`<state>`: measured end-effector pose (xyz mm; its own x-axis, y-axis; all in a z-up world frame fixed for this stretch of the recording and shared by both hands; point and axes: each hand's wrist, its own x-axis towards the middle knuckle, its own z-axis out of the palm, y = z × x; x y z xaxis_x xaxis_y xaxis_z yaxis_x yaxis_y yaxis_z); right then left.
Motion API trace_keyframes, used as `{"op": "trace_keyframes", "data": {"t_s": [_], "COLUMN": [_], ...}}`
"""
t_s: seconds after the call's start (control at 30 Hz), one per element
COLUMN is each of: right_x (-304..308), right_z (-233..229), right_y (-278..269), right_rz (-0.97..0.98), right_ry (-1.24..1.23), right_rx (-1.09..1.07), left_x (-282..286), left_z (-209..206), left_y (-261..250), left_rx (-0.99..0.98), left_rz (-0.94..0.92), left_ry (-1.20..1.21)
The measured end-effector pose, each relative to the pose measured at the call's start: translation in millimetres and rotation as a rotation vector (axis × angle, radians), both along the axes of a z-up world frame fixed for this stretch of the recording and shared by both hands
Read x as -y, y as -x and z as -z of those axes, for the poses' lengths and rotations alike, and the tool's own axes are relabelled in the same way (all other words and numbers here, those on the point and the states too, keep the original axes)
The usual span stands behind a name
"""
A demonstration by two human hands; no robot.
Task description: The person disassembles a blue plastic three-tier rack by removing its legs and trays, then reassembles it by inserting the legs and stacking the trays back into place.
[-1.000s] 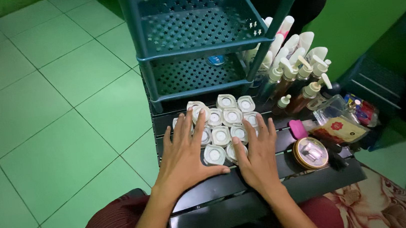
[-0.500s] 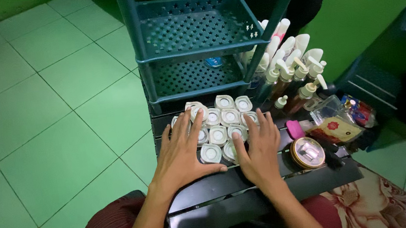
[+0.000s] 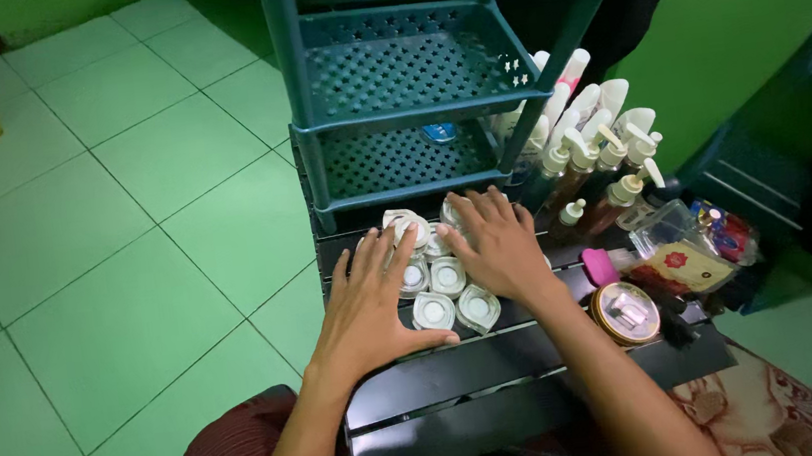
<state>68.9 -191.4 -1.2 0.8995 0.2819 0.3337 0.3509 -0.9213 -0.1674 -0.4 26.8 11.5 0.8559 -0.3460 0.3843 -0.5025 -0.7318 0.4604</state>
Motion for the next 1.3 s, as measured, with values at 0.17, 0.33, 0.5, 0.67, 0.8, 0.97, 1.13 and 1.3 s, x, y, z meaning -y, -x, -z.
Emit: {"op": "trace_keyframes", "data": {"t_s": [0.17, 0.33, 0.5, 0.67, 0.8, 0.97, 1.13, 1.3], "right_x": [-3.0, -5.5, -6.4, -5.8, -9.1, -8.4, -6.9, -3.9], "right_z": [3.4, 1.7, 2.1, 1.2, -12.1, -55.8, -102.8, -127.3], "right_y": [4.0, 12.6, 21.2, 24.0, 30.5, 41.2, 35.0, 18.5], "right_rz": [0.003, 0.056, 0.102, 0.08, 0.08, -0.015, -0.089, -0.033], "right_ry": [-0.037, -0.03, -0.055, -0.064, -0.091, -0.366, -0.455, -0.552], "right_rx": [-0.008, -0.015, -0.046, 0.055, 0.133, 0.261, 0.43, 0.553], "left_x": [-2.3, -4.7, -7.7, -7.7, -10.9, -18.8, -29.2, -32.8], "left_z": [0.9, -3.3, -4.4, -9.3, -12.5, -32.2, -82.4, -123.0], "left_y": [-0.7, -1.0, -2.5, -0.5, 3.5, -5.6, -37.4, -75.1], "left_rx": [0.036, 0.006, -0.005, 0.018, 0.209, 0.421, 0.557, 0.588], "left_rz": [0.012, 0.022, 0.04, 0.04, 0.048, -0.11, -0.218, -0.224], "left_ry": [0.018, 0.017, 0.021, 0.033, 0.143, 0.404, 0.487, 0.631]}}
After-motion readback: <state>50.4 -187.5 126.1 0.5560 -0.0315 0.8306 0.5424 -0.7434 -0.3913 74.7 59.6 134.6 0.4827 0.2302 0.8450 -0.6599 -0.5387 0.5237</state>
